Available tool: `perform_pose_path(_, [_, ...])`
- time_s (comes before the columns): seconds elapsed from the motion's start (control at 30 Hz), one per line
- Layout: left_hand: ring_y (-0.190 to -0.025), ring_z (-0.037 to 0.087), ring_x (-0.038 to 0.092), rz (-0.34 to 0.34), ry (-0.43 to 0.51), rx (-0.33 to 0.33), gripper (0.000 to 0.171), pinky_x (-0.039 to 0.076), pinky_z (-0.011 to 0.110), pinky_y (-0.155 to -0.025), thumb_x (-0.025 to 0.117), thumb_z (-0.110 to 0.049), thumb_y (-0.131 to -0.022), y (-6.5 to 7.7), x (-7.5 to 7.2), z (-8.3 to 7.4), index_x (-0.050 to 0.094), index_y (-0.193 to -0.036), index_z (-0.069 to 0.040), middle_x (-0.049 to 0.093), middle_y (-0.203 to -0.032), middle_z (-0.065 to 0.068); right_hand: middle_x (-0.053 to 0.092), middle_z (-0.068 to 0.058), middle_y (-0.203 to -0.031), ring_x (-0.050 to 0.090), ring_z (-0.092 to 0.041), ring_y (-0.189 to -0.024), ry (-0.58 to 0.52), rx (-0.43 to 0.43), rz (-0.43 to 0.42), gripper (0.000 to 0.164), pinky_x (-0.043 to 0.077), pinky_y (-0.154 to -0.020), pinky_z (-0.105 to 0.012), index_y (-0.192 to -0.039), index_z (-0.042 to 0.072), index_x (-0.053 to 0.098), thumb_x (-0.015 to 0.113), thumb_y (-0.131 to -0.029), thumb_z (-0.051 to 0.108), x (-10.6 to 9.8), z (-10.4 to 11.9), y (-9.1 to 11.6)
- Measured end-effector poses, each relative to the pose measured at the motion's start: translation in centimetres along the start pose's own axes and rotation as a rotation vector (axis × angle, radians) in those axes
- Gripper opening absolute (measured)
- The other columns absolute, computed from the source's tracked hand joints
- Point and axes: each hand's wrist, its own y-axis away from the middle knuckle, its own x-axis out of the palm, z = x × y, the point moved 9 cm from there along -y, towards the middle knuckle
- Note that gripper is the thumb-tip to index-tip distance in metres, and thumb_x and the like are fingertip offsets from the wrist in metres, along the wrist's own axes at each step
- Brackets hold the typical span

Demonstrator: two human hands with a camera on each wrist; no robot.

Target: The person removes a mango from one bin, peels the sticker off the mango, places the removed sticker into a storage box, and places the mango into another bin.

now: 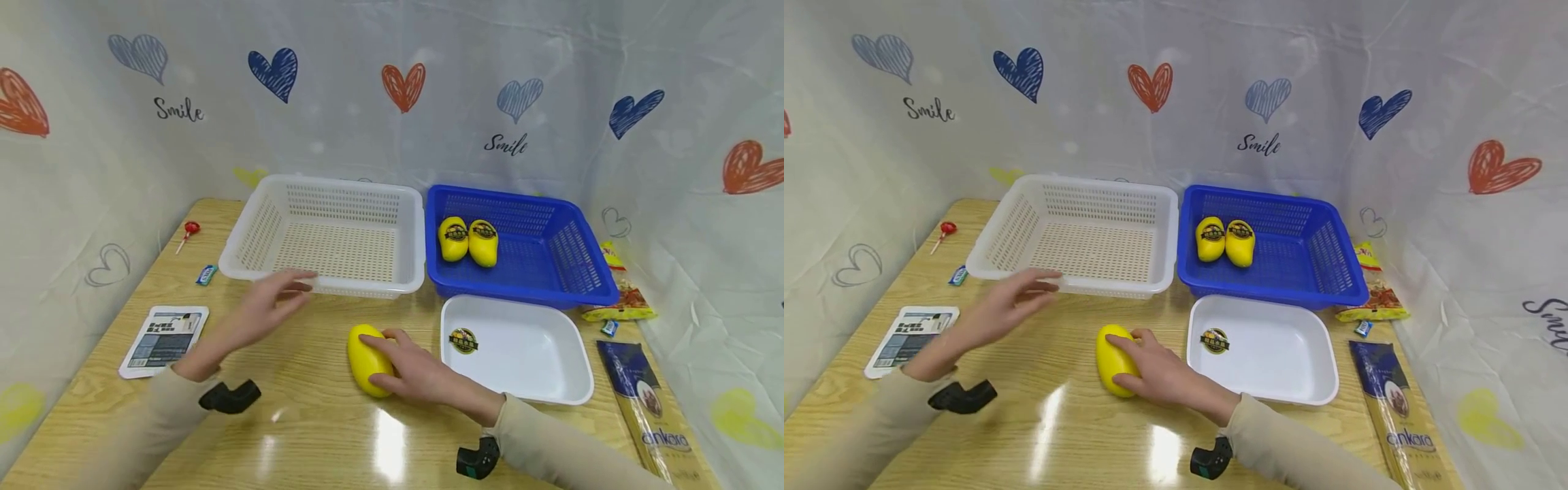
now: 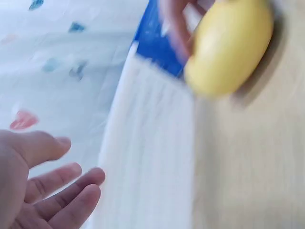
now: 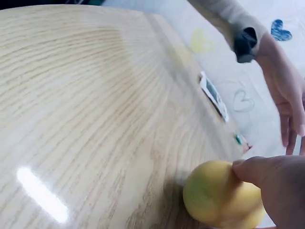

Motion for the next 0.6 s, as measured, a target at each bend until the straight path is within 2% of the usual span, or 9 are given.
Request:
perform_pose_path(0.1, [-0.113, 0.04, 0.058, -0.085, -0.118, -0.049, 0.036, 0.05, 0.051, -0.092, 0.058, -0.004, -0.098, -0.4, -4.9, 1.0, 0.053, -0.133, 0.004, 0.055, -0.13, 0.024, 0.036, -0.016, -0.145, 0.054, -0.026, -0.116, -0.024, -0.02, 0.034, 0.059, 0.049, -0.092, -0.042, -0.152, 0.025, 0.036, 0.059, -0.098, 0.034, 0.3, 0.3, 0.0])
perform_pose_path(0.17, [-0.121, 0.042, 0.051, -0.11, -0.169, -0.111, 0.038, 0.046, 0.056, -0.096, 0.058, -0.008, -0.098, -0.5, -7.4, 2.3, 0.052, -0.134, 0.004, 0.051, -0.135, 0.025, 0.035, -0.017, -0.145, 0.053, -0.025, -0.116, -0.033, -0.04, 0.046, 0.058, 0.049, -0.092, -0.041, -0.152, 0.027, 0.035, 0.058, -0.099, 0.032, 0.1, 0.5, 0.1])
perform_pose_path(0.23, [-0.129, 0.045, 0.041, -0.108, -0.184, -0.173, 0.044, 0.039, 0.062, -0.099, 0.058, -0.013, -0.099, -0.5, -9.4, 4.1, 0.048, -0.138, 0.004, 0.042, -0.143, 0.027, 0.034, -0.018, -0.146, 0.052, -0.025, -0.116, -0.049, -0.073, 0.057, 0.056, 0.049, -0.092, -0.04, -0.152, 0.028, 0.035, 0.057, -0.1, 0.03, -0.4, 1.0, 0.2])
perform_pose_path(0.3, [-0.137, 0.046, 0.029, -0.086, -0.125, -0.252, 0.053, 0.032, 0.066, -0.102, 0.058, -0.02, -0.1, -0.4, -10.7, 6.5, 0.04, -0.144, 0.001, 0.032, -0.151, 0.025, 0.033, -0.021, -0.146, 0.053, -0.023, -0.113, -0.083, -0.121, 0.059, 0.055, 0.05, -0.091, -0.037, -0.152, 0.027, 0.036, 0.056, -0.1, 0.029, -1.2, 1.5, 0.2])
perform_pose_path(0.37, [-0.141, 0.045, 0.022, -0.038, -0.017, -0.334, 0.062, 0.029, 0.066, -0.103, 0.058, -0.027, -0.1, -0.2, -11.3, 9.1, 0.031, -0.151, -0.004, 0.022, -0.157, 0.021, 0.033, -0.021, -0.146, 0.056, -0.021, -0.109, -0.128, -0.159, 0.054, 0.055, 0.051, -0.089, -0.032, -0.151, 0.027, 0.037, 0.056, -0.1, 0.029, -2.3, 2.1, 0.2])
perform_pose_path(0.47, [-0.137, 0.037, 0.034, 0.027, 0.156, -0.434, 0.069, 0.04, 0.051, -0.102, 0.056, -0.035, -0.1, 0.4, -11.0, 12.4, 0.022, -0.156, -0.013, 0.023, -0.157, 0.016, 0.034, -0.02, -0.145, 0.057, -0.019, -0.104, -0.242, -0.181, 0.026, 0.056, 0.053, -0.084, -0.026, -0.151, 0.024, 0.037, 0.058, -0.1, 0.029, -4.5, 2.9, -0.4])
perform_pose_path(0.6, [-0.119, 0.016, 0.054, 0.046, 0.35, -0.443, 0.063, 0.051, 0.026, -0.088, 0.054, -0.032, -0.101, 0.7, -10.2, 14.8, 0.025, -0.155, -0.014, 0.033, -0.15, 0.014, 0.035, -0.012, -0.147, 0.061, -0.022, -0.104, -0.434, -0.136, -0.057, 0.053, 0.055, -0.081, -0.031, -0.15, 0.025, 0.038, 0.056, -0.101, 0.027, -7.9, 2.8, -2.1])
